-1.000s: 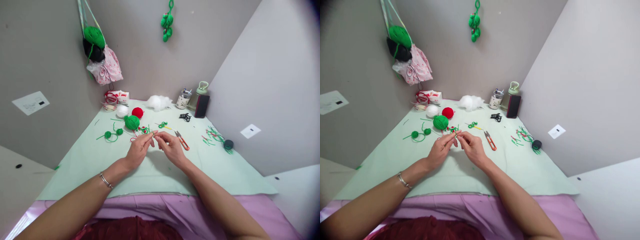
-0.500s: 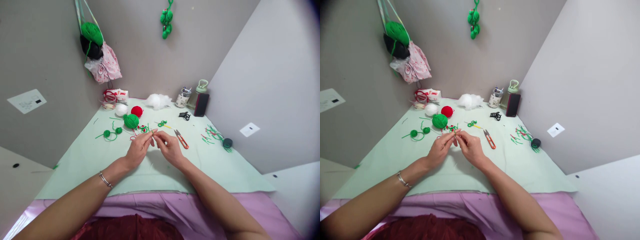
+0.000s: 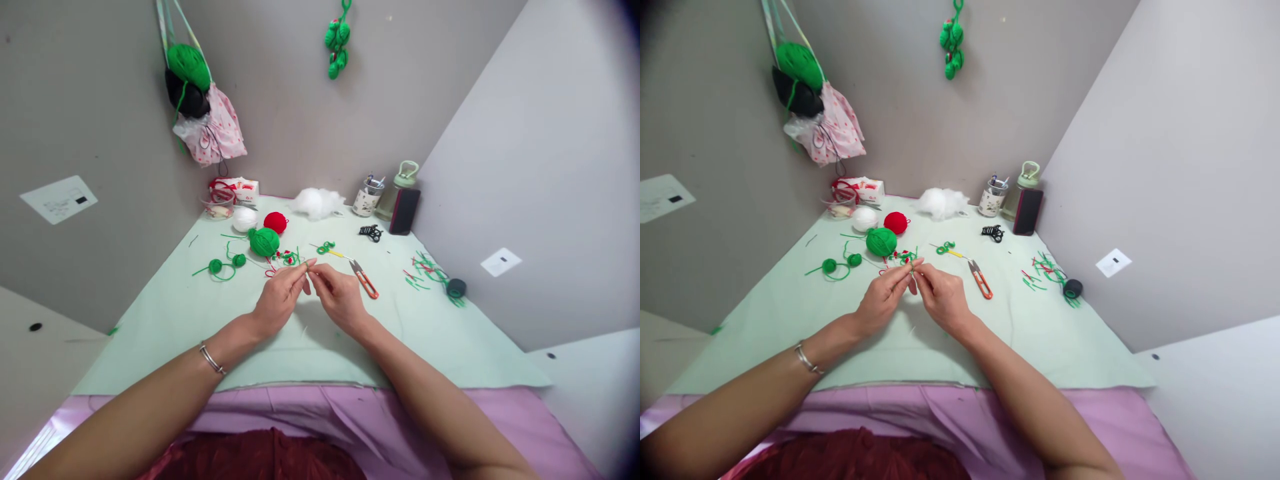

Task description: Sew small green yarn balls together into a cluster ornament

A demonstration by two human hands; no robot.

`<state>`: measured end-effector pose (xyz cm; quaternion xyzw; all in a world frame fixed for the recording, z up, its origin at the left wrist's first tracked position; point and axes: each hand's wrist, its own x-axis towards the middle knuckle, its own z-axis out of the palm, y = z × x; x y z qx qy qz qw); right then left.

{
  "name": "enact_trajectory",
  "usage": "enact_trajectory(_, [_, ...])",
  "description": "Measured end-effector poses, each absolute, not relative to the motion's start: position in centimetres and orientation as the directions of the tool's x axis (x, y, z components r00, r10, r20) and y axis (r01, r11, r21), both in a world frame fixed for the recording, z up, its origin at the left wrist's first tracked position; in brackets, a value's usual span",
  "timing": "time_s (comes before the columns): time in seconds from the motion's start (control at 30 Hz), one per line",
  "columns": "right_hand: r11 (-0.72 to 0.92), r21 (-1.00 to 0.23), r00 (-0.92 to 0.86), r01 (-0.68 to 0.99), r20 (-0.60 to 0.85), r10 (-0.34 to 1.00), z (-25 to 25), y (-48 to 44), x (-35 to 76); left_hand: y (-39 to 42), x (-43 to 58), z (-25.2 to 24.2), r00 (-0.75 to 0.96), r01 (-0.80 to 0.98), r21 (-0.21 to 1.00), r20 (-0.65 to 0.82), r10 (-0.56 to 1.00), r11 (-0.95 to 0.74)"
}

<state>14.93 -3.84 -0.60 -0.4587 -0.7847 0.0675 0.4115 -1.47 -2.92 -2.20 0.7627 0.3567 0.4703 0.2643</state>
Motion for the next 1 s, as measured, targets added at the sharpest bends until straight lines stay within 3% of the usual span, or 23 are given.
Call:
enact_trajectory(0.17, [0.613,-0.446,-0.244,0.652,0.642,0.727,-0.66,-3.82,14.80,-2.80,-1.46,-2.43,0.306,0.310,0.706,0.559,0.770,-0.636])
enact_trajectory(1.0, [0.599,-0.506,-0.227,0.621,0.616,0.755,-0.44,-4.13,14.60,-2.77,-1.48,-2.50,0.324,0.375,0.631,0.598,0.734,-0.679])
